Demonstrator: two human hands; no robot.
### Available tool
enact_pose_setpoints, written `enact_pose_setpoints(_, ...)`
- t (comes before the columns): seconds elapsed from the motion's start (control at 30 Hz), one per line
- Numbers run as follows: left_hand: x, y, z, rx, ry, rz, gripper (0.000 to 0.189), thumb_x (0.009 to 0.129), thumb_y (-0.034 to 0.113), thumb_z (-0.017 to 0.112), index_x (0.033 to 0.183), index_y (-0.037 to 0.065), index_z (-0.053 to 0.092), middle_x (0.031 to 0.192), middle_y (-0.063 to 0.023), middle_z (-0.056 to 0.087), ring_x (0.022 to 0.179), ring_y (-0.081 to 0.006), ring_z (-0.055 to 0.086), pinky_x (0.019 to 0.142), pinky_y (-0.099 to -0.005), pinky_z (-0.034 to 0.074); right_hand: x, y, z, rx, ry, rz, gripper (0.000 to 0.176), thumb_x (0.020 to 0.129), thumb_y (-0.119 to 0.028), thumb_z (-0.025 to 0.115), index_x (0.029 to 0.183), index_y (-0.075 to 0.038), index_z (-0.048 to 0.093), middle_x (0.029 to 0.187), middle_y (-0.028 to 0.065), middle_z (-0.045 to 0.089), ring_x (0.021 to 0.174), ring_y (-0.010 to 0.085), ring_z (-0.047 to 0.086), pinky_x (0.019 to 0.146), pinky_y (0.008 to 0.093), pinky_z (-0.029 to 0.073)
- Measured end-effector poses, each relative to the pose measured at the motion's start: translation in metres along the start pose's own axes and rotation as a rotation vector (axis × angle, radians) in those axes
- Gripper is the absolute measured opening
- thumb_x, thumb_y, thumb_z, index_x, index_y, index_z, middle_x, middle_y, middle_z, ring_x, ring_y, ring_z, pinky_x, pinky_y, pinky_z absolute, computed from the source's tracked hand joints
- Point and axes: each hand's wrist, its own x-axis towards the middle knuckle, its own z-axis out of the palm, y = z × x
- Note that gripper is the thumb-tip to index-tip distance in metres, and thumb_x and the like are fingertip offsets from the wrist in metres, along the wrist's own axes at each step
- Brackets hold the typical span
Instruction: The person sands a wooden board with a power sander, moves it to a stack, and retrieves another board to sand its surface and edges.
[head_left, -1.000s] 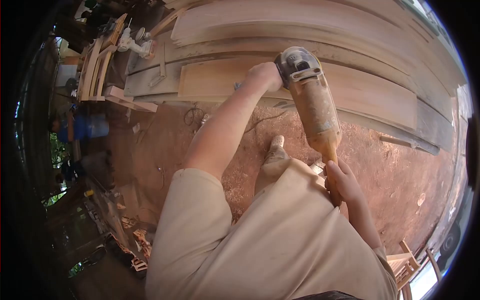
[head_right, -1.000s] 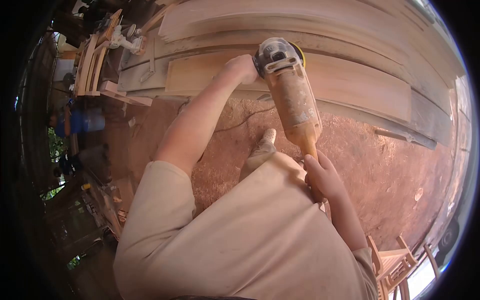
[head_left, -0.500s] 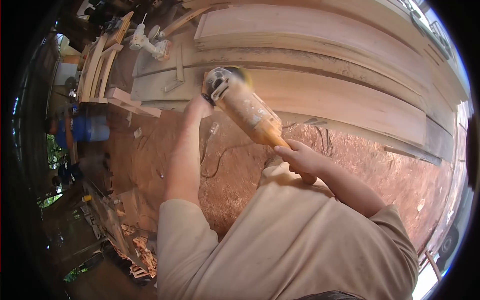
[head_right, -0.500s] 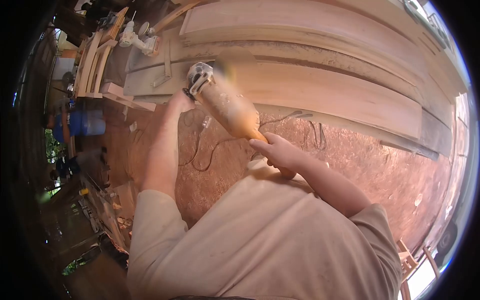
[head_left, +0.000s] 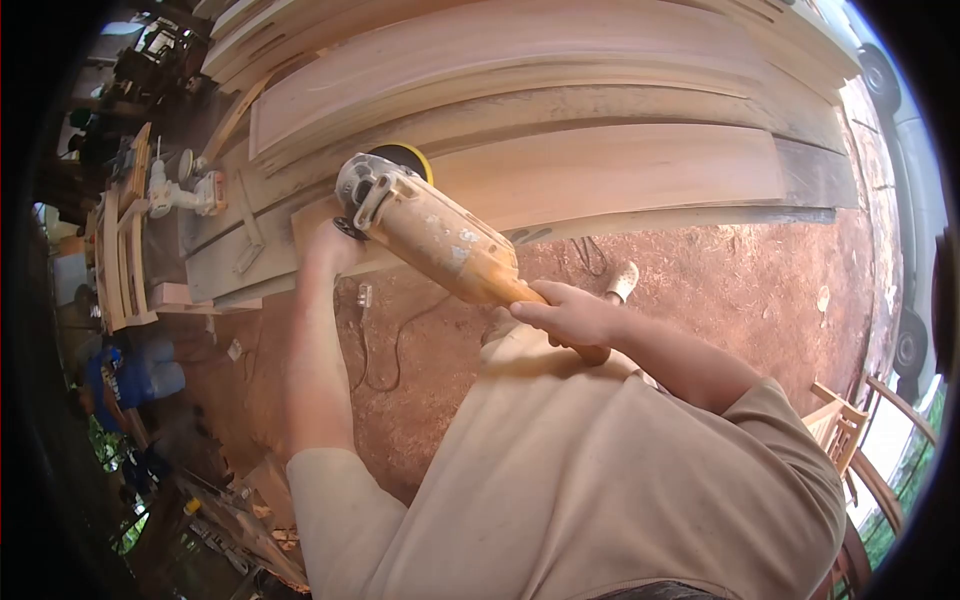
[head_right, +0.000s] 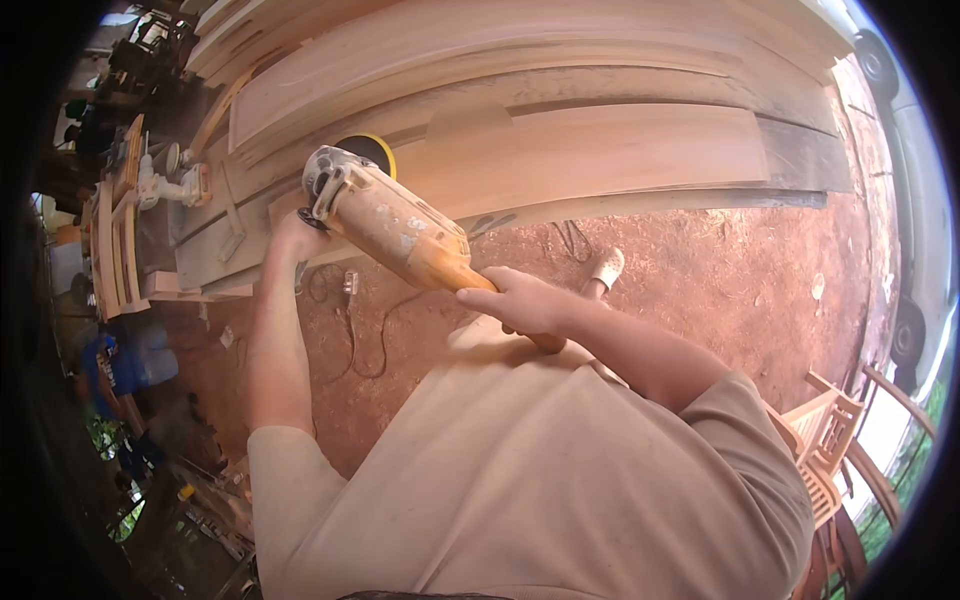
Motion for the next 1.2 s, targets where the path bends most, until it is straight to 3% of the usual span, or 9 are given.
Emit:
enact_pose_setpoints(0.1, -0.001, 0.082, 0.002, -0.031, -0.062, 0.029, 0.033, 0.087, 0.027, 0.069, 0.113, 0.008, 0.076, 0.117, -0.0248, 0.071, 0.116, -0.0387, 0.068, 0.093, -0.0453, 0.055, -0.053, 0.04, -0.044, 0.063, 0.014, 0.043, 0.069, 0.1, -0.059, 0.058, 0.142, -0.004, 0.053, 0.109, 0.0099, 0.06, 0.09, 0.0213, 0.063, 0.082, 0.0374, 0.053)
enact_pose_setpoints(0.3, -0.019, 0.271, -0.024, -0.018, -0.182, 0.201, 0.04, 0.085, 0.032, 0.07, 0.117, 0.008, 0.076, 0.121, -0.0244, 0.071, 0.12, -0.0383, 0.067, 0.1, -0.0451, 0.053, -0.135, 0.157, -0.104, 0.135, 0.218, -0.008, 0.057, 0.101, -0.053, 0.059, 0.136, -0.008, 0.058, 0.099, 0.009, 0.06, 0.097, 0.0222, 0.06, 0.087, 0.0391, 0.05)
enact_pose_setpoints(0.57, -0.006, 0.468, -0.039, 0.135, -0.143, 0.441, 0.034, 0.082, 0.024, 0.074, 0.113, 0.008, 0.076, 0.112, -0.0217, 0.075, 0.109, -0.036, 0.071, 0.092, -0.0446, 0.056, -0.226, 0.211, -0.141, 0.54, 0.39, -0.065, 0.049, 0.102, -0.04, 0.059, 0.132, -0.002, 0.058, 0.096, 0.0041, 0.058, 0.079, 0.0137, 0.059, 0.073, 0.0332, 0.051)
enact_pose_setpoints(0.7, 0.012, 0.554, -0.034, 0.201, -0.085, 0.55, 0.031, 0.083, 0.022, 0.074, 0.111, 0.008, 0.077, 0.112, -0.021, 0.075, 0.108, -0.0356, 0.071, 0.092, -0.0443, 0.056, -0.25, 0.249, -0.159, 0.661, 0.491, -0.075, 0.044, 0.102, -0.036, 0.058, 0.132, -0.003, 0.057, 0.097, 0.003, 0.058, 0.078, 0.0133, 0.059, 0.07, 0.0323, 0.052)
enact_pose_setpoints(0.73, 0.013, 0.576, -0.036, 0.278, -0.133, 0.576, 0.032, 0.086, 0.024, 0.071, 0.116, 0.012, 0.077, 0.12, -0.0184, 0.074, 0.115, -0.0344, 0.069, 0.096, -0.0447, 0.055, -0.255, 0.256, -0.162, 0.7, 0.519, -0.099, 0.047, 0.102, -0.037, 0.058, 0.134, -0.003, 0.057, 0.094, 0.0027, 0.058, 0.077, 0.0141, 0.059, 0.07, 0.033, 0.052)
enact_pose_setpoints(0.8, 0.009, 0.604, -0.032, 0.354, -0.161, 0.599, 0.033, 0.09, 0.025, 0.069, 0.12, 0.015, 0.076, 0.127, -0.0157, 0.072, 0.122, -0.0333, 0.067, 0.1, -0.0451, 0.055, -0.261, 0.271, -0.167, 0.712, 0.547, -0.123, 0.045, 0.103, -0.038, 0.058, 0.132, -0.003, 0.058, 0.095, 0.0029, 0.058, 0.076, 0.014, 0.06, 0.068, 0.033, 0.052)
enact_pose_setpoints(0.87, 0.015, 0.631, -0.029, 0.352, -0.123, 0.673, 0.031, 0.084, 0.019, 0.072, 0.113, 0.012, 0.077, 0.116, -0.0184, 0.075, 0.113, -0.0344, 0.07, 0.093, -0.0436, 0.056, -0.268, 0.278, -0.174, 0.703, 0.582, -0.169, 0.044, 0.104, -0.038, 0.057, 0.13, -0.003, 0.058, 0.095, 0.003, 0.058, 0.075, 0.014, 0.06, 0.067, 0.033, 0.053)
enact_pose_setpoints(0.97, 0.015, 0.66, -0.027, 0.359, -0.121, 0.669, 0.035, 0.089, 0.027, 0.07, 0.123, 0.019, 0.077, 0.13, -0.0122, 0.072, 0.126, -0.0322, 0.066, 0.103, -0.0441, 0.054, -0.28, 0.283, -0.18, 0.735, 0.65, -0.234, 0.04, 0.107, -0.041, 0.054, 0.124, -0.004, 0.058, 0.095, 0.0033, 0.059, 0.073, 0.0143, 0.061, 0.064, 0.0325, 0.053)
enact_pose_setpoints(1.2, -0.005, 0.645, -0.017, 0.284, -0.148, 0.615, 0.036, 0.091, 0.033, 0.067, 0.121, 0.016, 0.077, 0.13, -0.0134, 0.072, 0.125, -0.0333, 0.066, 0.101, -0.0442, 0.055, -0.285, 0.305, -0.185, 0.754, 0.576, -0.116, 0.041, 0.109, -0.042, 0.05, 0.124, -0.004, 0.056, 0.097, 0.0084, 0.062, 0.065, 0.0186, 0.062, 0.058, 0.0351, 0.054)
